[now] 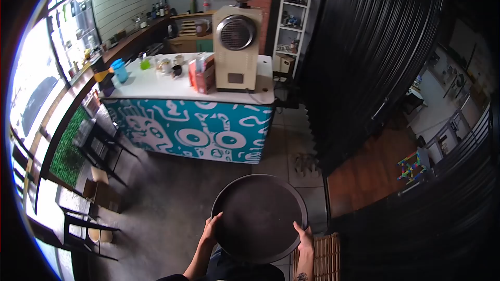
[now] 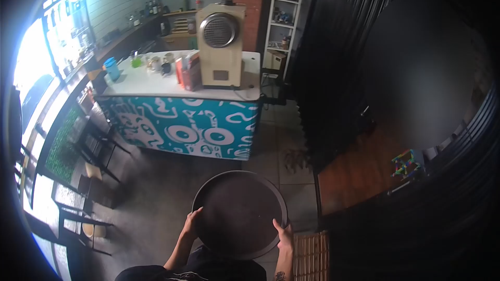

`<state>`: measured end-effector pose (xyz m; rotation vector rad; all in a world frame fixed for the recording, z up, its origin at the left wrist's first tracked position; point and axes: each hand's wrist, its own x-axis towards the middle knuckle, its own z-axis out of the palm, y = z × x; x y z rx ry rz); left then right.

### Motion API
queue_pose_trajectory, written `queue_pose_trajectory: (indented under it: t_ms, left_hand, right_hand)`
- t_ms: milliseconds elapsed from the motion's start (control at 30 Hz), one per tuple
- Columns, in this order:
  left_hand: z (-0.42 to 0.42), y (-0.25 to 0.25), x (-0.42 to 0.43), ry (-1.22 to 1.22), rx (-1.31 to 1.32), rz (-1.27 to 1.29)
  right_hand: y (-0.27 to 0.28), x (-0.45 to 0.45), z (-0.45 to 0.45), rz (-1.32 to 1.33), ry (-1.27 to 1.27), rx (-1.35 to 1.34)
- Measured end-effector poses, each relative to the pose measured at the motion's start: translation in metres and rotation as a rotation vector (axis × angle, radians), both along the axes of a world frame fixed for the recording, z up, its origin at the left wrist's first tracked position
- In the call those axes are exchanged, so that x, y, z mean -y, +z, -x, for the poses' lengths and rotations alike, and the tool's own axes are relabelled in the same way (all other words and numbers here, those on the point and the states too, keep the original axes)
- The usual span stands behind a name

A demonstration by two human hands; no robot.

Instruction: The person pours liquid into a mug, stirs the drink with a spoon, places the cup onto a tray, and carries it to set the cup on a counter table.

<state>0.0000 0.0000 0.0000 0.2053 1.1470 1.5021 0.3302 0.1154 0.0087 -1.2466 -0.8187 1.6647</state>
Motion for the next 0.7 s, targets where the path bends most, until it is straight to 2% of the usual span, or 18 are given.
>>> queue_pose_trajectory:
  t_ms: [67, 100, 200, 233, 300, 367, 400, 433, 533, 600, 700]
  left_hand:
    - [-0.007, -0.005, -0.016, -0.028, 0.07, -0.068]
    - [0.007, -0.005, -0.091, -0.058, 0.034, -0.001]
    - [-0.004, -0.031, -0.218, -0.165, 0.07, -0.089]
    - [-0.004, -0.021, -0.254, -0.219, 0.067, -0.074]
    - [-0.011, -0.002, -0.332, -0.383, -0.022, -0.066]
    - [-0.028, 0.02, -0.4, -0.48, 0.075, -0.116]
    - [-0.033, 0.02, -0.43, -0.536, 0.107, -0.07]
    - [-0.042, 0.026, -0.454, -0.557, 0.129, -0.085]
    - [-0.056, 0.031, -0.517, -0.593, -0.009, -0.096]
    - [-0.063, 0.019, -0.567, -0.623, -0.001, -0.068]
    - [-0.074, 0.016, -0.629, -0.506, -0.015, -0.052]
  right_hand:
    - [0.003, -0.002, -0.005, -0.007, -0.111, 0.071]
    - [-0.015, -0.072, 0.002, 0.06, -0.101, 0.003]
    - [0.002, -0.154, -0.02, 0.025, -0.237, 0.073]
    - [0.014, -0.178, -0.024, 0.055, -0.27, 0.042]
    - [0.02, -0.218, -0.034, 0.025, -0.373, 0.154]
    - [0.013, -0.252, -0.049, -0.033, -0.472, 0.16]
    - [0.03, -0.262, -0.049, 0.014, -0.551, 0.205]
    - [0.06, -0.272, -0.047, 0.01, -0.584, 0.1]
    - [0.034, -0.318, -0.064, 0.136, -0.673, 0.068]
    - [0.033, -0.362, -0.068, 0.06, -0.713, -0.084]
    - [0.0, -0.442, -0.084, 0.027, -0.711, -0.047]
